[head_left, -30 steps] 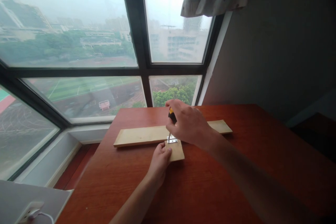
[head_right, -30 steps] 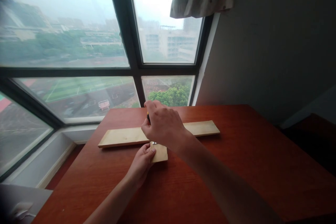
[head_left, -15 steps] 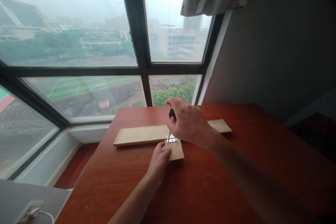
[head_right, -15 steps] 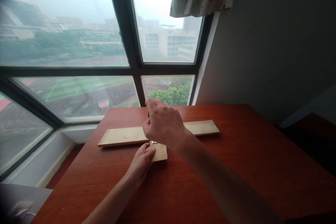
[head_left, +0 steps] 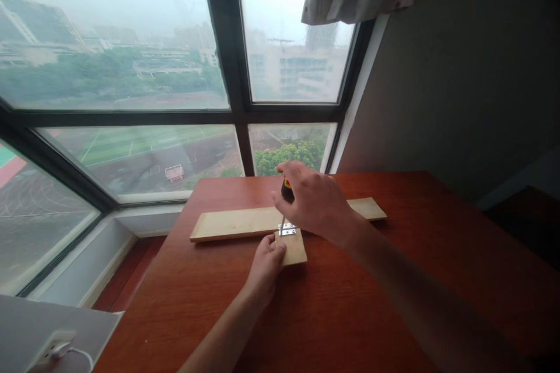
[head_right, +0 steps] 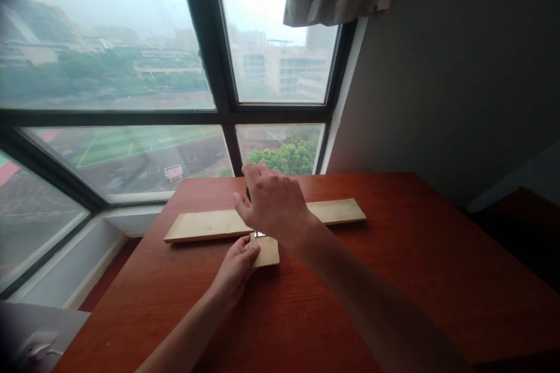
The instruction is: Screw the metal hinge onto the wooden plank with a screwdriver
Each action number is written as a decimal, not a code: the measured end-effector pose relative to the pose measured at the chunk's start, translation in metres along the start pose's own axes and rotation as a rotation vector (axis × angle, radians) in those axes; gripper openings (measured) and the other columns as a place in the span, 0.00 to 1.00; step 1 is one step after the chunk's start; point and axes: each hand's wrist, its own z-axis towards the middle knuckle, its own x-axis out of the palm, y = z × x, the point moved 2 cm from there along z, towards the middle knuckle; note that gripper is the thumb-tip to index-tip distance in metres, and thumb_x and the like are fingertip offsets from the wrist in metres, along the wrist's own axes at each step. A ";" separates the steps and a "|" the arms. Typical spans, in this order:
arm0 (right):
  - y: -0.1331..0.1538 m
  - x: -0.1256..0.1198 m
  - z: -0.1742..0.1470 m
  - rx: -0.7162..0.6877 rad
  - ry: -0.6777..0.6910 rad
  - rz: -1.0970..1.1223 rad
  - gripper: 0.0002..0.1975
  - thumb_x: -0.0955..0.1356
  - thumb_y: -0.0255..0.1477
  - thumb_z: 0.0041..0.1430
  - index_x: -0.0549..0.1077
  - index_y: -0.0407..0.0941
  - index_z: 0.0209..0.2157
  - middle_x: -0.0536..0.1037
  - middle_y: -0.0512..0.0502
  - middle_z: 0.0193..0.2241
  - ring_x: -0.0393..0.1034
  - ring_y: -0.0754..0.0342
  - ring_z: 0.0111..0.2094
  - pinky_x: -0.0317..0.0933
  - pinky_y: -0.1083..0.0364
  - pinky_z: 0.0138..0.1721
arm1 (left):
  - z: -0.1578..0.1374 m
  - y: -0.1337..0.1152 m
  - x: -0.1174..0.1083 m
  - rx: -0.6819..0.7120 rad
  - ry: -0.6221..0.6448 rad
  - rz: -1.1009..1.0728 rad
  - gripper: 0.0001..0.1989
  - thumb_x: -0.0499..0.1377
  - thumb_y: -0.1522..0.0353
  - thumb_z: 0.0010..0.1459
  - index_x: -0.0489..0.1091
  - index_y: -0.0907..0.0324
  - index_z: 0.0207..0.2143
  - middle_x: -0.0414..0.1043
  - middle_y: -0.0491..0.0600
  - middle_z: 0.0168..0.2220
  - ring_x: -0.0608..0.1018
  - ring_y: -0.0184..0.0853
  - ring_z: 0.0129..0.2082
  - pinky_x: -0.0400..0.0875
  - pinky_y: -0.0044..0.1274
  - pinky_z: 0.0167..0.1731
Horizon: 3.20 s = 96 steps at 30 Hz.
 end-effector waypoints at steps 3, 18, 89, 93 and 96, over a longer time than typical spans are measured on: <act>-0.001 0.002 0.002 0.020 0.012 -0.029 0.16 0.59 0.37 0.63 0.66 0.47 0.49 0.76 0.44 0.43 0.72 0.48 0.37 0.61 0.52 0.34 | 0.000 0.000 0.000 -0.007 0.002 0.004 0.15 0.61 0.74 0.54 0.65 0.64 0.45 0.77 0.56 0.37 0.79 0.33 0.30 0.72 0.22 0.32; 0.000 0.002 0.003 0.020 0.015 0.003 0.16 0.60 0.33 0.61 0.66 0.47 0.49 0.76 0.44 0.43 0.72 0.49 0.39 0.61 0.52 0.36 | 0.000 -0.003 0.003 -0.007 -0.018 0.024 0.16 0.60 0.75 0.54 0.64 0.64 0.46 0.77 0.56 0.37 0.79 0.35 0.31 0.73 0.23 0.32; -0.004 -0.003 0.004 -0.044 0.025 0.065 0.19 0.63 0.30 0.57 0.65 0.46 0.51 0.76 0.45 0.44 0.71 0.50 0.39 0.60 0.54 0.36 | 0.000 -0.002 0.001 -0.024 -0.018 0.031 0.14 0.61 0.74 0.53 0.65 0.62 0.43 0.77 0.55 0.38 0.79 0.36 0.32 0.74 0.25 0.32; -0.005 -0.002 0.005 -0.025 0.030 0.005 0.18 0.62 0.39 0.61 0.66 0.47 0.51 0.77 0.44 0.43 0.72 0.48 0.38 0.60 0.53 0.34 | 0.000 -0.003 0.002 -0.021 -0.017 0.028 0.14 0.61 0.74 0.53 0.65 0.62 0.43 0.76 0.56 0.39 0.79 0.36 0.33 0.74 0.25 0.33; -0.006 0.000 0.006 -0.017 0.039 -0.007 0.17 0.60 0.39 0.63 0.66 0.48 0.50 0.77 0.44 0.41 0.72 0.49 0.37 0.60 0.53 0.34 | -0.001 -0.003 0.002 -0.024 -0.016 0.029 0.15 0.61 0.74 0.53 0.64 0.62 0.44 0.76 0.56 0.39 0.79 0.36 0.33 0.74 0.25 0.33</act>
